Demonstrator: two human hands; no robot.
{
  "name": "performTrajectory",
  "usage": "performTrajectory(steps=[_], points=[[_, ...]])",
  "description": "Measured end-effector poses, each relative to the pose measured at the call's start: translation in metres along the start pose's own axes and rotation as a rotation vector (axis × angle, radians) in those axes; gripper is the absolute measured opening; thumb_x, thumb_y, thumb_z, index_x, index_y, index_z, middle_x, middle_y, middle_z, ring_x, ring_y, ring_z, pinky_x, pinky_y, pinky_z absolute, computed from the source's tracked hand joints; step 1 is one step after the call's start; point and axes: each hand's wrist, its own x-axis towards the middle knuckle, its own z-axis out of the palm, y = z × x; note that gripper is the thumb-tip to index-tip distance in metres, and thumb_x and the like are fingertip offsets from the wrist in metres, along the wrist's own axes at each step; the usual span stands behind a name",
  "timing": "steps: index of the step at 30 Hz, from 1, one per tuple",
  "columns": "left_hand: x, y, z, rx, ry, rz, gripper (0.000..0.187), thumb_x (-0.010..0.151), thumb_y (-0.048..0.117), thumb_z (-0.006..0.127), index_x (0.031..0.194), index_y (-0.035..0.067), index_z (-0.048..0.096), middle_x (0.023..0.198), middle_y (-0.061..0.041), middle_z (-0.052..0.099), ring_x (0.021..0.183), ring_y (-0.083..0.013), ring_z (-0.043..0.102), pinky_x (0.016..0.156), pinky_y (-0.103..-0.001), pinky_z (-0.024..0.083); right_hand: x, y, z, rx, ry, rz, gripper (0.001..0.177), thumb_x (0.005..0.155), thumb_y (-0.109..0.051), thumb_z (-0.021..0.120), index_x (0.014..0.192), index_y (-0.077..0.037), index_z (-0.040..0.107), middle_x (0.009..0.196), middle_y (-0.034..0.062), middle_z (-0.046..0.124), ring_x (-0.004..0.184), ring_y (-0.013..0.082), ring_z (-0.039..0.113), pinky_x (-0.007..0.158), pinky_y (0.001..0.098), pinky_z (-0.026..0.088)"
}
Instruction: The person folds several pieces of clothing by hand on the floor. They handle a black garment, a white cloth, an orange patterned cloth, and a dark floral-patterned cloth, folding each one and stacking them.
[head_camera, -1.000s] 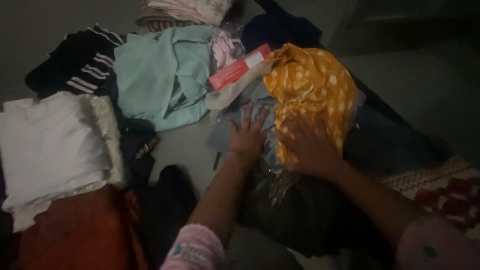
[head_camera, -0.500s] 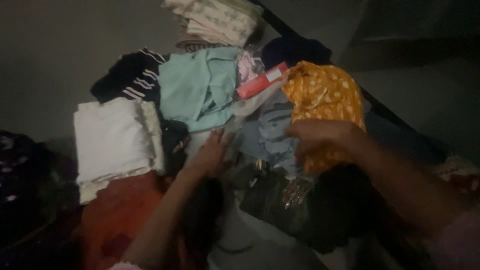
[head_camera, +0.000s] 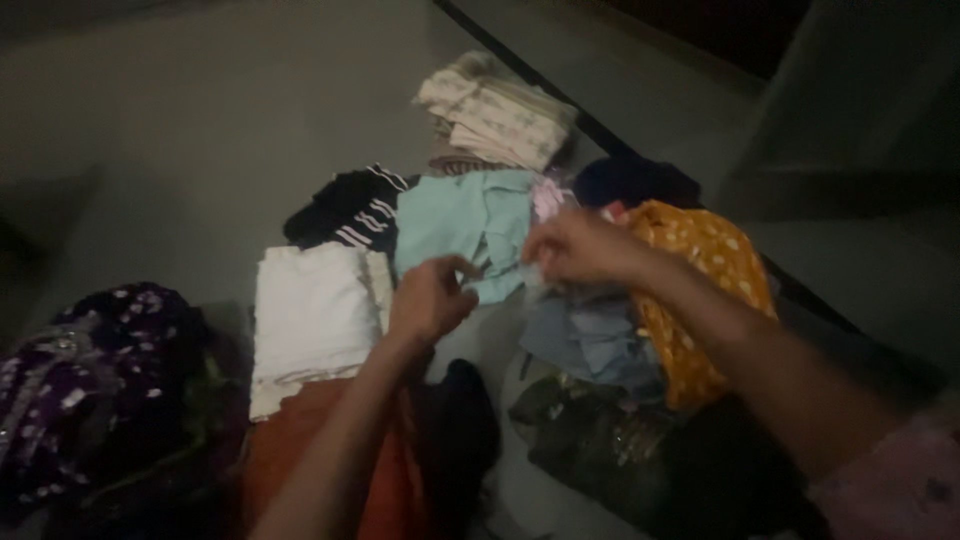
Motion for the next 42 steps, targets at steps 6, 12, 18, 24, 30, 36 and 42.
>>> performTrajectory(steps=[6, 12, 18, 24, 30, 36, 42], points=[[0.002, -0.07, 0.013, -0.031, -0.217, -0.242, 0.075, 0.076, 0.022, 0.073, 0.148, 0.018, 0.052, 0.118, -0.013, 0.074, 0.109, -0.0279, 0.071, 0.094, -0.039, 0.054, 0.028, 0.034, 0.052, -0.011, 0.203, -0.19, 0.029, 0.076, -0.014, 0.074, 0.103, -0.006, 0.079, 0.094, 0.01, 0.079, 0.083, 0.0189, 0.076, 0.075, 0.0353, 0.06], [-0.007, -0.142, 0.082, -0.018, -0.315, 0.102, 0.1, 0.07, 0.039, 0.087, 0.15, 0.001, 0.04, 0.14, -0.026, 0.058, 0.131, -0.0395, 0.057, 0.109, -0.042, 0.046, -0.03, 0.034, 0.137, -0.217, -0.63, 0.009, 0.068, 0.076, -0.065, 0.082, 0.108, -0.005, 0.079, 0.097, 0.0164, 0.076, 0.089, 0.0304, 0.073, 0.081, 0.0412, 0.056], [-0.019, -0.155, 0.129, 0.172, -0.535, 0.143, 0.103, 0.073, 0.048, 0.08, 0.157, 0.008, 0.036, 0.151, -0.024, 0.049, 0.14, -0.0405, 0.047, 0.115, -0.043, 0.041, -0.099, 0.065, 0.221, -0.486, -0.881, 0.286, 0.138, 0.079, -0.068, 0.088, 0.163, 0.005, 0.007, 0.127, 0.0236, 0.064, 0.113, 0.0369, 0.065, 0.09, 0.0447, 0.053], [-0.027, -0.133, 0.122, 0.133, -0.668, 0.062, 0.103, 0.076, 0.044, 0.082, 0.158, 0.007, 0.032, 0.157, -0.025, 0.038, 0.146, -0.04, 0.038, 0.118, -0.042, 0.036, -0.128, 0.106, 0.305, -0.854, -0.339, 0.33, 0.065, 0.095, -0.023, 0.067, 0.151, -0.014, 0.034, 0.095, 0.0212, 0.068, 0.087, 0.0337, 0.068, 0.07, 0.0478, 0.056], [-0.034, -0.104, 0.094, 0.219, -0.775, -0.024, 0.106, 0.075, 0.046, 0.081, 0.159, 0.01, 0.029, 0.157, -0.022, 0.041, 0.145, -0.0365, 0.042, 0.118, -0.041, 0.037, -0.11, 0.149, 0.259, -0.513, -0.161, 0.137, 0.016, 0.082, -0.019, 0.07, 0.096, -0.011, 0.073, 0.093, 0.0151, 0.071, 0.089, 0.0353, 0.071, 0.072, 0.0502, 0.057], [-0.03, -0.087, 0.069, 0.044, -0.684, -0.153, 0.09, 0.089, 0.033, 0.066, 0.164, 0.017, 0.02, 0.156, -0.021, 0.043, 0.141, -0.036, 0.046, 0.114, -0.043, 0.041, -0.051, 0.153, 0.095, 0.016, -0.048, 0.692, 0.028, 0.086, -0.025, 0.07, 0.11, -0.01, 0.073, 0.102, 0.0134, 0.074, 0.099, 0.0283, 0.074, 0.087, 0.0447, 0.059], [-0.019, -0.073, 0.065, -0.142, -0.362, 0.021, 0.076, 0.101, 0.049, 0.053, 0.161, 0.006, 0.031, 0.151, -0.026, 0.053, 0.14, -0.0359, 0.055, 0.117, -0.043, 0.045, -0.039, 0.082, -0.057, 0.478, 0.383, 0.657, 0.033, 0.077, -0.019, 0.074, 0.107, -0.005, 0.068, 0.1, 0.0131, 0.069, 0.094, 0.0291, 0.066, 0.082, 0.0447, 0.053]])
